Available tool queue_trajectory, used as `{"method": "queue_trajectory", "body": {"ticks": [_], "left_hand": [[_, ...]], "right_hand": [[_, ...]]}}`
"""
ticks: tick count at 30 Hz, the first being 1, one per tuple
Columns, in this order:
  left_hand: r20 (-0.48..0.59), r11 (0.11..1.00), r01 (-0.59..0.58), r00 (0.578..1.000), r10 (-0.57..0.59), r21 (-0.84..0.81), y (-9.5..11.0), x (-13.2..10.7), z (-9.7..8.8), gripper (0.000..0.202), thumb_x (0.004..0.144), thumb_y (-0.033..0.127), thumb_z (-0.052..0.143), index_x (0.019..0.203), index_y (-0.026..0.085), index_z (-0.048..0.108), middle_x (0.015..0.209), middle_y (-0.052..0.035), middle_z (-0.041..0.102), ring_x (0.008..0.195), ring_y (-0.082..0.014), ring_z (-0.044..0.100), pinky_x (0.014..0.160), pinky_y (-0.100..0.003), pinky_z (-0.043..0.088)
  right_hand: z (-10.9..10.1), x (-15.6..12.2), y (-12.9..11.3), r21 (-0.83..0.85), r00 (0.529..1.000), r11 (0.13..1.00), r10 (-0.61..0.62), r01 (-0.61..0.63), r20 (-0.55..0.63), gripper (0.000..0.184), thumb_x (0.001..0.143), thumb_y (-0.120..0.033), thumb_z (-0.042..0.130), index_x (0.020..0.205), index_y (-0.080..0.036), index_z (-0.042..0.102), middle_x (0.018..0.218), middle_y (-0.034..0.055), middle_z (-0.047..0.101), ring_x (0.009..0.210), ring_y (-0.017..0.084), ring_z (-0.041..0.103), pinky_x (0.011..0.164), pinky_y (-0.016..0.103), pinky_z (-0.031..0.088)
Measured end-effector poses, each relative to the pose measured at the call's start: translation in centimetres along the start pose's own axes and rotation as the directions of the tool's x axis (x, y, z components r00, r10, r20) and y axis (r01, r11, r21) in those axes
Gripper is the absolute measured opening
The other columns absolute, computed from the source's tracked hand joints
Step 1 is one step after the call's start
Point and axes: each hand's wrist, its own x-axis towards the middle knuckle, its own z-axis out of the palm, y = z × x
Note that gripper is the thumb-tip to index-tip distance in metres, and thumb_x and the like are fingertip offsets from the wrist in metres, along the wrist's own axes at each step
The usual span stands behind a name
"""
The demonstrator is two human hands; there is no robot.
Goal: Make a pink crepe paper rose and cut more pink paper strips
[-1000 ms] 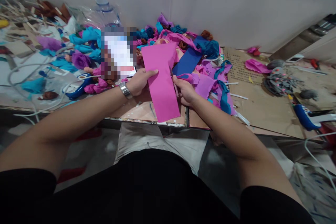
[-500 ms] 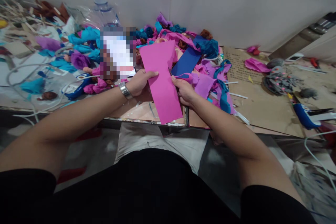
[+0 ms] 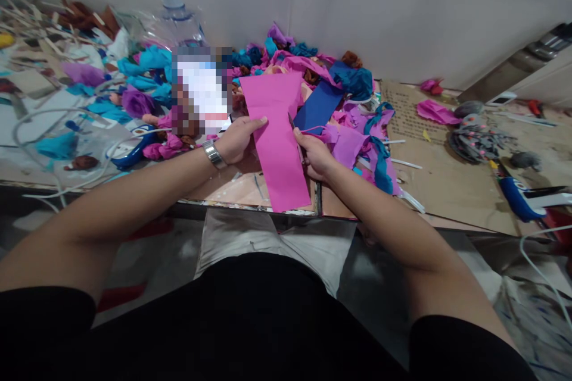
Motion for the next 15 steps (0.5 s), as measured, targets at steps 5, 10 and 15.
{"method": "queue_trajectory", "body": {"ticks": [5, 10, 15], "left_hand": [[-0.016, 0.998, 0.040, 0.999, -0.040, 0.049, 0.4, -0.2, 0.2, 0.027, 0.087, 0.042, 0.071, 0.084, 0.016, 0.063, 0.072, -0.0018, 0.069, 0.058, -0.0100, 0.062, 0.058, -0.022, 0.048], [0.009, 0.996, 0.034, 0.999, -0.034, 0.077, 0.4, -0.2, 0.1, 0.031, 0.088, 0.041, 0.071, 0.074, 0.017, 0.058, 0.064, -0.0007, 0.063, 0.050, -0.0080, 0.056, 0.051, -0.022, 0.040], [-0.001, 0.992, 0.039, 0.999, -0.039, 0.120, 0.6, -0.4, 0.2, 0.039, 0.088, 0.042, 0.071, 0.063, 0.018, 0.052, 0.050, 0.0016, 0.053, 0.040, -0.0052, 0.044, 0.044, -0.021, 0.028]], "right_hand": [[-0.7, 0.4, 0.3, -0.026, 0.998, 0.999, -0.034, 0.036, 0.053, 0.053, 0.096, -0.058, 0.071, 0.072, -0.018, 0.046, 0.046, -0.0084, 0.037, 0.036, 0.004, 0.019, 0.036, 0.018, 0.016], [-0.6, 0.7, 0.8, 0.033, 0.990, 0.992, -0.121, 0.118, 0.077, 0.035, 0.092, -0.049, 0.078, 0.094, -0.017, 0.064, 0.073, -0.0023, 0.067, 0.057, 0.009, 0.058, 0.059, 0.020, 0.053], [-1.0, 0.7, 1.1, -0.066, 0.994, 0.991, -0.113, 0.113, 0.011, 0.049, 0.095, -0.065, 0.067, 0.108, -0.018, 0.070, 0.100, 0.0039, 0.076, 0.080, 0.013, 0.070, 0.076, 0.026, 0.060]]}}
